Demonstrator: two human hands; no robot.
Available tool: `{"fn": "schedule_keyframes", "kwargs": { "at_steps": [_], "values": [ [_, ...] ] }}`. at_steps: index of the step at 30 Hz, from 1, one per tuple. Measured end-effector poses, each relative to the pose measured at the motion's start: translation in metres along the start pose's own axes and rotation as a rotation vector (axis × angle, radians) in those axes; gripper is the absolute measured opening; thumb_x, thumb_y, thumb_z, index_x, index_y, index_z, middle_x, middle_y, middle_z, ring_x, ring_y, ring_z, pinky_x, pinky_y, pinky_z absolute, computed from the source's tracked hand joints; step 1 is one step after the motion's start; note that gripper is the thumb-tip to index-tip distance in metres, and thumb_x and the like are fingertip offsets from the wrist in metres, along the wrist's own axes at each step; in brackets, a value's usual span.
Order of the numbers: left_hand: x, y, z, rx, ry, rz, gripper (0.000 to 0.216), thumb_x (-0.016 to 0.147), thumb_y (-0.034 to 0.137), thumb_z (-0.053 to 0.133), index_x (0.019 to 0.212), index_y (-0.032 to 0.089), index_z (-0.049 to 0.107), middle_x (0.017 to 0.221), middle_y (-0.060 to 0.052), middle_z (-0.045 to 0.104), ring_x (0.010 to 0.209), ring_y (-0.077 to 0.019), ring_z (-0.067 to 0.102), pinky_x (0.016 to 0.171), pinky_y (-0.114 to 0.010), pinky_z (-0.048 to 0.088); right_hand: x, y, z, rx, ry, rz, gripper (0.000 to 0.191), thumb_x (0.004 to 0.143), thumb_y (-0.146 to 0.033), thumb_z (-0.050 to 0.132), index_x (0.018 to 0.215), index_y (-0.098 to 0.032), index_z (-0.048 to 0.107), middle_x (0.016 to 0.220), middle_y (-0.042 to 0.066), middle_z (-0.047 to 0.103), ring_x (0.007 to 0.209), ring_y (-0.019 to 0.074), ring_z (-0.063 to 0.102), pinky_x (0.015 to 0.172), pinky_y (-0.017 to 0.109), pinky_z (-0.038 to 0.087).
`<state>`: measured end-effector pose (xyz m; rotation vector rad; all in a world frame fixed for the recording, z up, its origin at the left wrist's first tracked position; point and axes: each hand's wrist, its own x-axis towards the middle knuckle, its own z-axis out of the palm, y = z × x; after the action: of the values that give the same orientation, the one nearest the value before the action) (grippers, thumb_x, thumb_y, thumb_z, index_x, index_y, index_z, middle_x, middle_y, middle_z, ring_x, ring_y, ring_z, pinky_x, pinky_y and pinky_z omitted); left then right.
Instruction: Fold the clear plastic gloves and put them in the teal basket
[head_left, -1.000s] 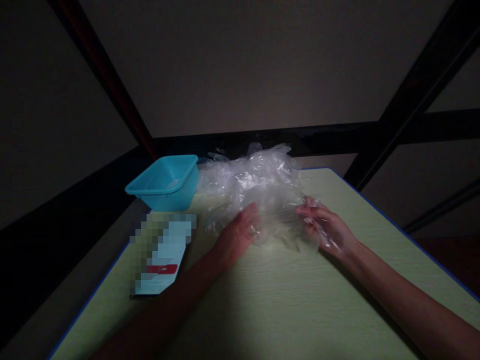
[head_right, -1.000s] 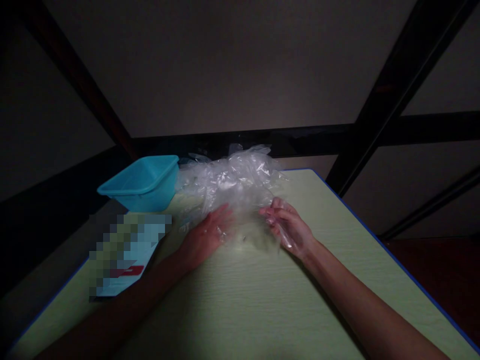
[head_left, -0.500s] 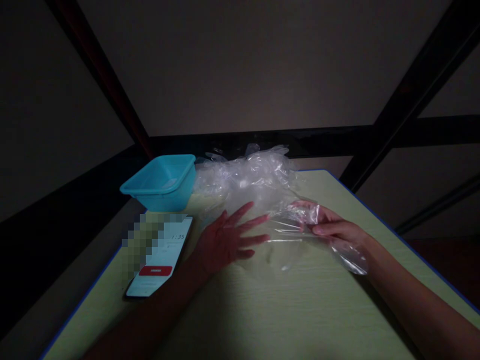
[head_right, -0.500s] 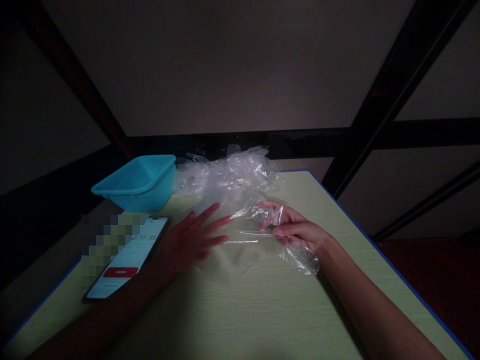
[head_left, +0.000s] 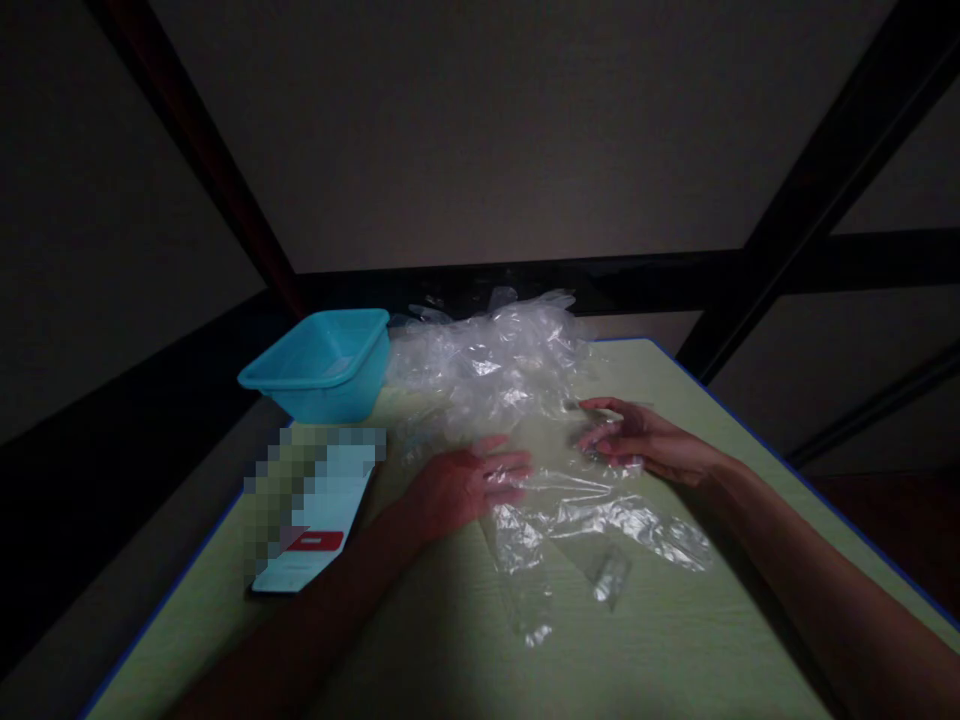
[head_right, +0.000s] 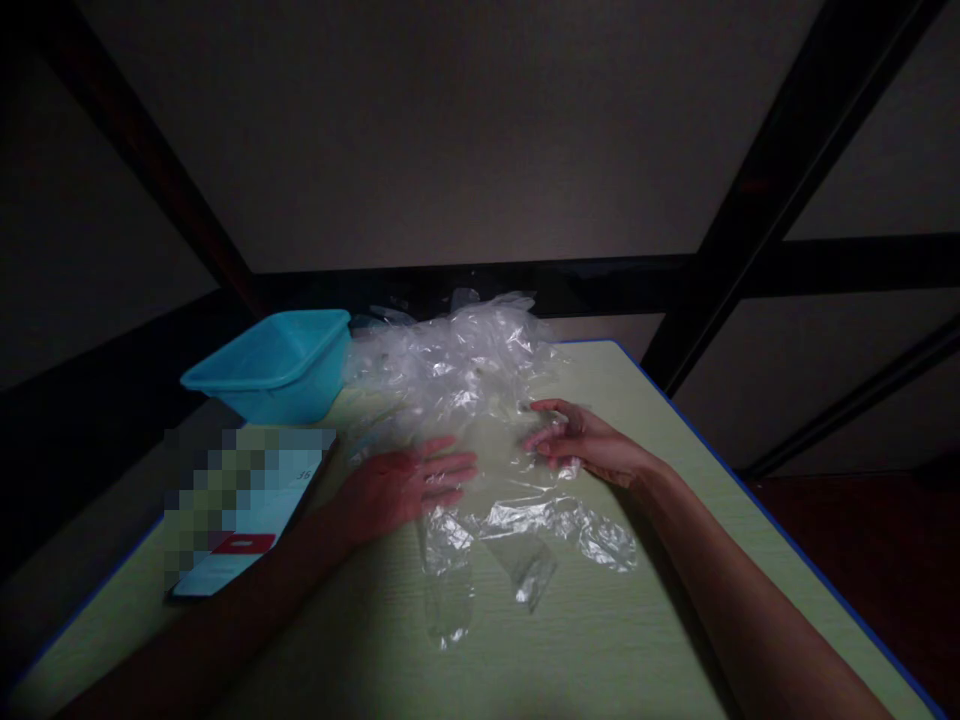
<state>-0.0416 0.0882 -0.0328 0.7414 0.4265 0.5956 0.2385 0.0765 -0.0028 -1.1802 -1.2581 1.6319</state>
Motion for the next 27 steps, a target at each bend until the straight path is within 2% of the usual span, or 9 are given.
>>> {"fn": "schedule_keyframes", "kwargs": {
  "at_steps": [4,7,10,12,15,19,23,27],
  "values": [
    [0.000,0.003,0.002,0.048,0.062,0.008,0.028,0.081,0.025,0.053,0.106,0.016,0.060,0.114,-0.013,0.064,0.110,-0.0275,0.058,0.102,-0.046,0.033,0.001,0.000,0.002,-0.065,-0.022,0.000,0.060,0.065,-0.016,0.076,0.117,-0.017,0.048,0.084,0.004,0.071,0.050,0.0071,0.056,0.042,0.019,0.041],
    [0.001,0.000,0.008,0.138,0.145,0.035,0.023,0.076,0.026,0.062,0.096,0.017,0.063,0.102,-0.010,0.070,0.102,-0.0259,0.063,0.101,-0.043,0.036,0.001,-0.001,0.004,-0.053,-0.015,-0.035,0.055,0.062,-0.016,0.077,0.111,-0.017,0.052,0.078,0.003,0.071,0.053,0.0091,0.058,0.046,0.021,0.042],
    [0.002,-0.005,0.015,0.219,0.264,0.038,0.020,0.068,0.019,0.067,0.087,0.018,0.065,0.089,-0.008,0.073,0.096,-0.0258,0.066,0.098,-0.042,0.040,0.001,-0.004,0.004,-0.044,0.039,-0.075,0.054,0.059,-0.016,0.079,0.107,-0.018,0.054,0.074,0.002,0.071,0.060,0.0115,0.061,0.052,0.023,0.045],
    [0.003,-0.006,0.017,0.241,0.293,0.036,0.020,0.064,0.013,0.065,0.084,0.018,0.065,0.085,-0.007,0.073,0.094,-0.0261,0.067,0.096,-0.043,0.042,0.000,-0.007,0.004,-0.046,0.083,-0.100,0.053,0.058,-0.017,0.080,0.105,-0.019,0.056,0.074,0.001,0.071,0.062,0.0123,0.062,0.056,0.025,0.046],
    [0.001,-0.005,0.015,0.245,0.251,0.052,0.026,0.061,0.008,0.059,0.084,0.019,0.067,0.085,-0.007,0.073,0.094,-0.0263,0.067,0.096,-0.046,0.041,-0.005,-0.014,0.002,-0.058,0.140,-0.131,0.052,0.058,-0.020,0.080,0.104,-0.020,0.058,0.075,0.002,0.071,0.065,0.0141,0.064,0.061,0.027,0.047],
    [-0.006,0.002,0.006,0.295,0.151,0.056,0.035,0.062,0.006,0.057,0.093,0.019,0.067,0.098,-0.009,0.071,0.103,-0.0271,0.063,0.099,-0.045,0.037,-0.014,-0.021,-0.002,-0.069,0.156,-0.141,0.054,0.057,-0.023,0.081,0.106,-0.022,0.058,0.075,0.002,0.072,0.067,0.0152,0.064,0.062,0.027,0.046],
    [-0.010,0.006,0.003,0.246,0.100,-0.029,0.041,0.061,0.004,0.058,0.100,0.017,0.063,0.103,-0.010,0.069,0.111,-0.0285,0.058,0.100,-0.046,0.035,-0.018,-0.024,-0.005,-0.104,0.156,-0.158,0.058,0.056,-0.026,0.080,0.108,-0.020,0.056,0.076,0.002,0.072,0.065,0.0146,0.063,0.060,0.028,0.046],
    [-0.012,0.003,0.009,0.207,0.037,-0.142,0.050,0.061,0.005,0.060,0.109,0.018,0.057,0.112,-0.010,0.065,0.117,-0.0281,0.053,0.099,-0.045,0.035,-0.012,-0.019,-0.006,-0.199,0.263,-0.214,0.052,0.056,-0.033,0.079,0.101,-0.019,0.055,0.071,0.001,0.070,0.058,0.0133,0.060,0.058,0.028,0.046]
  ]
}}
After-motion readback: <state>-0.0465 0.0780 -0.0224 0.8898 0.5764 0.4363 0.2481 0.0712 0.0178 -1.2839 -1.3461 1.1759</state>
